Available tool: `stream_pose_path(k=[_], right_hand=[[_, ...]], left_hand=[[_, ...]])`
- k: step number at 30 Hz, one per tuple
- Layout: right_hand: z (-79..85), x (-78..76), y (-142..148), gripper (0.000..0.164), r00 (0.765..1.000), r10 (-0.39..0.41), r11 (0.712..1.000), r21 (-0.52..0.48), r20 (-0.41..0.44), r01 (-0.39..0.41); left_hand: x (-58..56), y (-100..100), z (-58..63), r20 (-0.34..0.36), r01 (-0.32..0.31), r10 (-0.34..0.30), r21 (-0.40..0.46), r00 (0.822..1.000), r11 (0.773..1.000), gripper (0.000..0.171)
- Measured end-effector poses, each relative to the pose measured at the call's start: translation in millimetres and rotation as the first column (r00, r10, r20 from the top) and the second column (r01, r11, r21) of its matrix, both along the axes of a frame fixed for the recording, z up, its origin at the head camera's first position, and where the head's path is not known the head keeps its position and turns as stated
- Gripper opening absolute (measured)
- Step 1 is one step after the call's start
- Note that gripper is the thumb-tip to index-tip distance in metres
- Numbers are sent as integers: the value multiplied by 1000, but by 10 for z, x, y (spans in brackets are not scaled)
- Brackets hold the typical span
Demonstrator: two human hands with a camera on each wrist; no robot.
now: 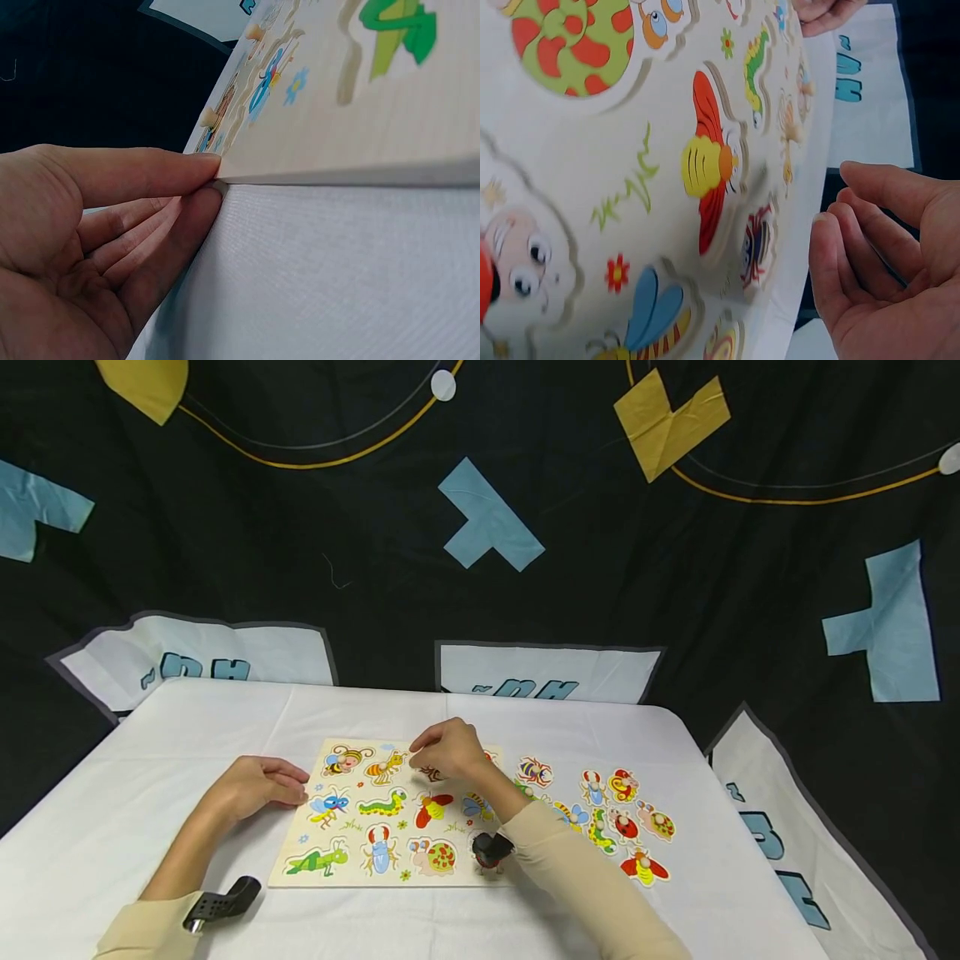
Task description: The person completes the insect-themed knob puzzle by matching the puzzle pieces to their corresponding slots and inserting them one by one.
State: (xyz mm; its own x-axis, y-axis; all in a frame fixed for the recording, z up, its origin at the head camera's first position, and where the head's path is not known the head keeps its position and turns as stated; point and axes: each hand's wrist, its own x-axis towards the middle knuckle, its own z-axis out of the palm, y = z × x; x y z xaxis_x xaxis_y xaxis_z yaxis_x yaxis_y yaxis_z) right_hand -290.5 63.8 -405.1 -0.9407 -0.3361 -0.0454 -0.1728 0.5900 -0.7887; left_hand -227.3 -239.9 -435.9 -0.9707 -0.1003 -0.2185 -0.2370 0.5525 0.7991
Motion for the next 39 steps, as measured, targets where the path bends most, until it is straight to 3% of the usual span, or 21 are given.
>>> stream_pose_path(k=[10,23,31,39], right_hand=[[81,16,230,20,999,-40,996,73,-23,42],[147,15,496,22,994,-108,991,76,-25,109],[265,10,702,25,994,-94,993,70,-45,97],[227,-11,988,29,991,-117,989,84,-60,121]], left_hand=[[-8,12,-3,3,-1,1,10,1000,1000,38],[-6,11,-12,9,-1,1,4,1000,1000,37],[2,0,-8,15,-4,3,22,1000,1000,38],[-4,1,-13,19,-4,4,28,1000,1000,37]])
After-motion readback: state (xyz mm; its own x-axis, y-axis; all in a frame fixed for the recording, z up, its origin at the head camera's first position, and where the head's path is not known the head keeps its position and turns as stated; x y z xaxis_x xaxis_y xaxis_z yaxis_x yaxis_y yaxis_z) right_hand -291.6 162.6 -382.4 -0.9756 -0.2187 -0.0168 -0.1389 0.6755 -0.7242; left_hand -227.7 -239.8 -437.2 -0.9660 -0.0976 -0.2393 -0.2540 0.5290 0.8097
